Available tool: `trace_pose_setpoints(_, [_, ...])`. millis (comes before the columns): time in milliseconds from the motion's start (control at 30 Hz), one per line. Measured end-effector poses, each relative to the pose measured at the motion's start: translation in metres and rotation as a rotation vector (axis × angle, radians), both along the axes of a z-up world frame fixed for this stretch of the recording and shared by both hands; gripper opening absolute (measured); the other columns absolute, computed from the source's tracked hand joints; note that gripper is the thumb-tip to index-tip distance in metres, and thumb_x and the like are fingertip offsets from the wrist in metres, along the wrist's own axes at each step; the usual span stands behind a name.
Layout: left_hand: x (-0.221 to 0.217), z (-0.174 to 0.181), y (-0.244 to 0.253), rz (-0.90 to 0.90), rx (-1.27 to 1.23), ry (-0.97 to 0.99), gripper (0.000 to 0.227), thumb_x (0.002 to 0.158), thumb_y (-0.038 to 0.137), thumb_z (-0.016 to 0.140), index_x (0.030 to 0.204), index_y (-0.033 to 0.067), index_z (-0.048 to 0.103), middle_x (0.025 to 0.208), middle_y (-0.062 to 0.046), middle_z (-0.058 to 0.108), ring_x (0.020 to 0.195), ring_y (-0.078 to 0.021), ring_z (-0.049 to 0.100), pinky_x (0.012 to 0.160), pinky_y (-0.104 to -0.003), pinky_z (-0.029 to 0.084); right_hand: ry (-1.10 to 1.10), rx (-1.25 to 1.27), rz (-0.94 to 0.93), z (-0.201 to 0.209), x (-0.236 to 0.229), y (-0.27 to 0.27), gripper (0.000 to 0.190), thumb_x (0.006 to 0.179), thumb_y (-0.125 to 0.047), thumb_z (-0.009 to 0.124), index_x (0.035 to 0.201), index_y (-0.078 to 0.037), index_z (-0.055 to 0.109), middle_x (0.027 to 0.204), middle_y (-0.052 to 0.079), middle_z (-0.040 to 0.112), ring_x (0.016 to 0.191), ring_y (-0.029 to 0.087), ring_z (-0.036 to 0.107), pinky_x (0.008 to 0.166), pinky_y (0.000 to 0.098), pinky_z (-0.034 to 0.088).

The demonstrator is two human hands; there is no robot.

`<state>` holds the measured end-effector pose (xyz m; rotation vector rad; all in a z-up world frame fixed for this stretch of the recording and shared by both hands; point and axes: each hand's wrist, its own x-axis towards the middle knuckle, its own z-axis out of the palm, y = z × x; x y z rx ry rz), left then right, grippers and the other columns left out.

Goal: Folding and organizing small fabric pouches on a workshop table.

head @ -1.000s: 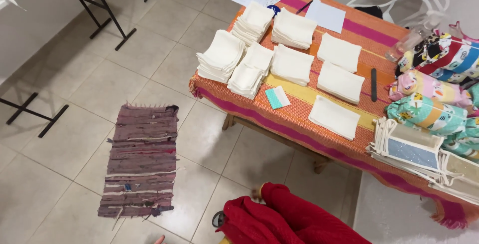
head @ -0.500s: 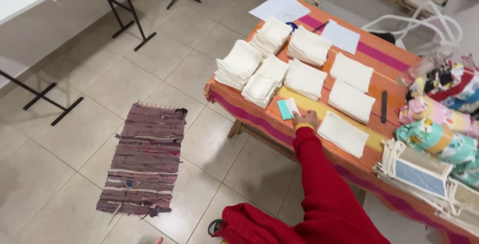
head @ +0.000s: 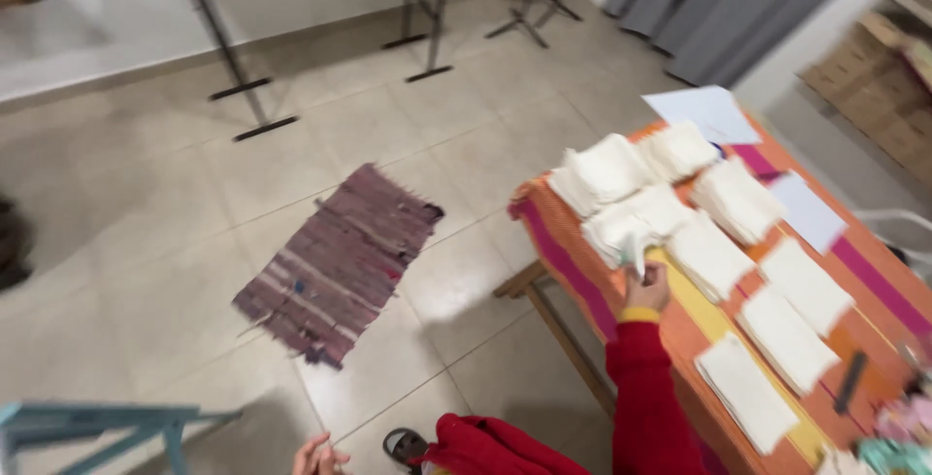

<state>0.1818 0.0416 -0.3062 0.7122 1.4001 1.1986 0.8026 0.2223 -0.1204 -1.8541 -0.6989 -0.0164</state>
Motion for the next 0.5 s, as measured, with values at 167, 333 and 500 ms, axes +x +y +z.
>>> trace_pose_setpoints(167, [0.009, 0.091, 0.014, 0.136, 0.08, 0.011, 0.039, 0.096, 0.013, 0.066, 0.134, 0.0041, 0.061, 0.106, -0.009, 0.074, 0.082, -0.0109, 0.065, 0.067, -0.026, 0.054, 0.908, -0.031, 0.91, 0.008, -0.208, 0.03, 0.036, 0.087, -0.01, 0.076, 0.12, -0.003, 0.062, 0.108, 0.01, 0.074, 0.095, 0.019, 0.069, 0.081, 0.0344, 0.055])
trace_pose_setpoints(333, [-0.015, 0.25, 0.003, 0.339, 0.278, 0.105, 0.045, 0.095, 0.018, 0.067, 0.138, 0.0067, 0.058, 0.13, -0.004, 0.067, 0.105, -0.0136, 0.067, 0.085, -0.028, 0.058, 1.093, -0.395, 1.622, 0.074, -0.423, -0.006, 0.029, 0.09, -0.007, 0.073, 0.117, -0.001, 0.064, 0.109, 0.006, 0.073, 0.099, 0.014, 0.069, 0.087, 0.0306, 0.056])
trace_pose_setpoints(500, [-0.051, 0.339, -0.041, 0.694, 0.317, 0.495, 0.03, 0.091, 0.017, 0.077, 0.117, 0.0027, 0.071, 0.102, -0.011, 0.076, 0.082, -0.0185, 0.073, 0.073, -0.03, 0.059, 0.99, -0.658, 2.09, 0.065, -0.544, -0.044, 0.023, 0.095, -0.008, 0.073, 0.115, 0.001, 0.065, 0.1, 0.004, 0.07, 0.088, 0.011, 0.064, 0.075, 0.0269, 0.052])
